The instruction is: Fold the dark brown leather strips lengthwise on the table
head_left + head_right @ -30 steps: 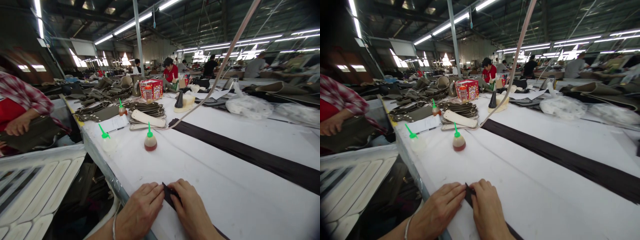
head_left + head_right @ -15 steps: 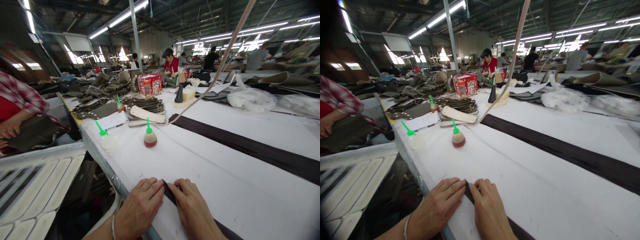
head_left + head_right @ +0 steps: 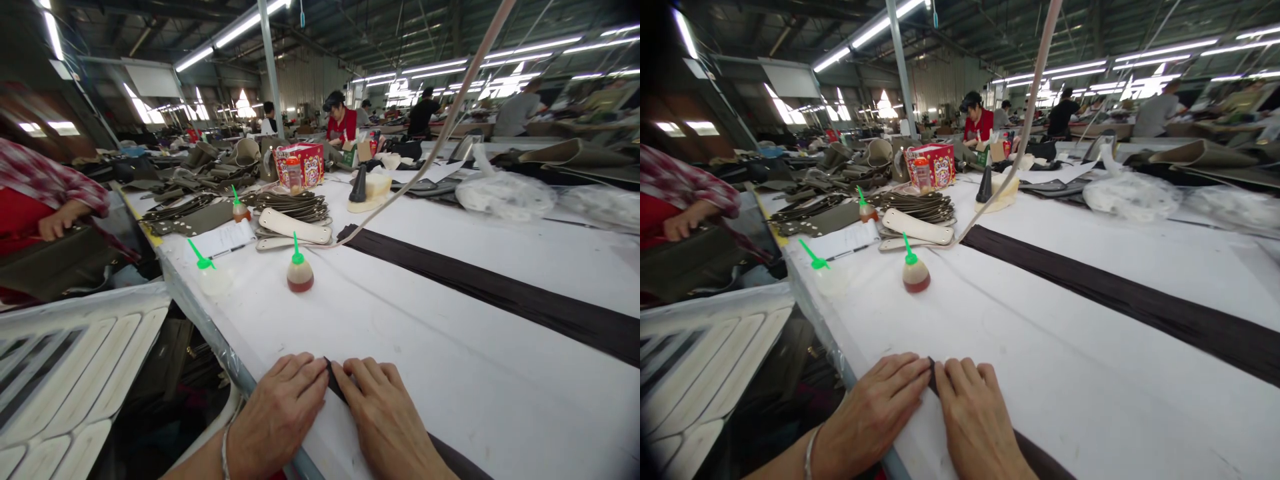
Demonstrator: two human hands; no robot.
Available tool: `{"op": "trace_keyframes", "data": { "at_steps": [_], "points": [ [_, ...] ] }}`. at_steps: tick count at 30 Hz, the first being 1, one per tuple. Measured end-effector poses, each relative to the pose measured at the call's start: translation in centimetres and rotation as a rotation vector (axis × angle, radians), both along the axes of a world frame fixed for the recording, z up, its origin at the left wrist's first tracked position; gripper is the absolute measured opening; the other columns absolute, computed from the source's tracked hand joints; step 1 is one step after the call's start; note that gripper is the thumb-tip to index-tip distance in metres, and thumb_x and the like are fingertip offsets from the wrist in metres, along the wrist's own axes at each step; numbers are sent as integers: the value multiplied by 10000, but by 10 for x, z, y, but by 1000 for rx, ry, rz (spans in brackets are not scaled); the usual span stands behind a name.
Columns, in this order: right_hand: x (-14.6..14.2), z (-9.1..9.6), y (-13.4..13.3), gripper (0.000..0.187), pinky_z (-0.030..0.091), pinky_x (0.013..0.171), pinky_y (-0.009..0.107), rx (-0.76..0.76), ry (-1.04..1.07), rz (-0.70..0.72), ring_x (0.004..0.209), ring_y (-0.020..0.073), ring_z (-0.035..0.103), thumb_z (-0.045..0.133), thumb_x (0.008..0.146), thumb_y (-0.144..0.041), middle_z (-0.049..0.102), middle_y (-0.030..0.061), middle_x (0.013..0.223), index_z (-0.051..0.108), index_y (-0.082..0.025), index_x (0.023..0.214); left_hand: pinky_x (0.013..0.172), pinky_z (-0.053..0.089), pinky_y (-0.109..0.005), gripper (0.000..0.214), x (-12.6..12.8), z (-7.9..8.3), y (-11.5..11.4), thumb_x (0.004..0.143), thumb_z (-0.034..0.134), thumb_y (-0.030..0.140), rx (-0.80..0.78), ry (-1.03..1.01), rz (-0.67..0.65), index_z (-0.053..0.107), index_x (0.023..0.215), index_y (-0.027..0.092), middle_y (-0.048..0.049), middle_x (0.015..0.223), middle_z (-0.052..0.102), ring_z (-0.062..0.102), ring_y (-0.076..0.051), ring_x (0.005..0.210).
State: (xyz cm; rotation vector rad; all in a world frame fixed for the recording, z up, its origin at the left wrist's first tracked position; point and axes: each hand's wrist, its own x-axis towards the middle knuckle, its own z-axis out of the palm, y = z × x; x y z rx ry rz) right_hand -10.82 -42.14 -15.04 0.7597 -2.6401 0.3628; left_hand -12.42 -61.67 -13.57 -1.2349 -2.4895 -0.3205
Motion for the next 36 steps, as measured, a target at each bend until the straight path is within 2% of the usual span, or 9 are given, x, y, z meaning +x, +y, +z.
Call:
{"op": "trace_keyframes", "data": {
  "at_steps": [5, 9, 20, 24, 28, 32, 36],
  "points": [
    [-1, 6, -3, 405, 350, 708, 384, 102, 40, 17, 796, 207, 495, 582, 751, -29, 587, 25, 906, 568, -127, 1144, 929, 504, -442, 305, 0, 0, -3, 954, 388, 145, 9, -29, 27, 583, 1188, 141, -107, 1215, 619, 573, -252, 1097],
    [-2, 8, -3, 440, 348, 696, 400, 156, 15, 16, 790, 216, 493, 562, 754, -32, 586, 33, 911, 546, -131, 1182, 930, 501, -440, 321, 0, 1, -5, 962, 369, 147, 1, -44, 33, 571, 1212, 158, -98, 1205, 622, 572, -242, 1098],
    [0, 4, -5, 559, 335, 699, 430, 150, 20, 10, 800, 239, 483, 523, 728, -16, 583, 45, 931, 494, -125, 1275, 937, 500, -438, 308, 0, 2, -6, 951, 400, 154, 41, -86, 52, 584, 1198, 175, -105, 1197, 605, 560, -243, 1099],
    [-1, 4, -9, 590, 329, 699, 437, 170, 15, -10, 802, 256, 486, 520, 711, -15, 582, 54, 924, 488, -141, 1287, 951, 496, -457, 333, 1, 0, -8, 933, 437, 148, 22, -102, 84, 565, 1238, 184, -124, 1244, 562, 546, -254, 1122],
    [-3, 5, -10, 644, 331, 685, 411, 156, 5, -47, 797, 259, 489, 507, 651, -2, 585, 71, 922, 475, -129, 1282, 994, 470, -455, 342, 0, 1, -8, 930, 434, 127, 0, -105, 51, 550, 1247, 182, -104, 1328, 534, 497, -252, 1207],
    [-1, 3, -3, 535, 349, 730, 389, 94, -22, -72, 812, 254, 486, 483, 649, 19, 577, 79, 936, 518, -135, 1161, 1016, 451, -438, 306, -5, 6, -6, 935, 417, 109, -56, -165, -29, 556, 1203, 158, -70, 1334, 555, 483, -246, 1233],
    [3, 0, 9, 408, 356, 703, 345, 1, -46, -15, 753, 221, 473, 463, 670, 87, 541, 36, 856, 531, -178, 973, 1012, 449, -430, 289, -9, 11, -6, 935, 413, 113, -66, -195, -52, 551, 1183, 167, -50, 1308, 579, 493, -246, 1220]
  ]
}}
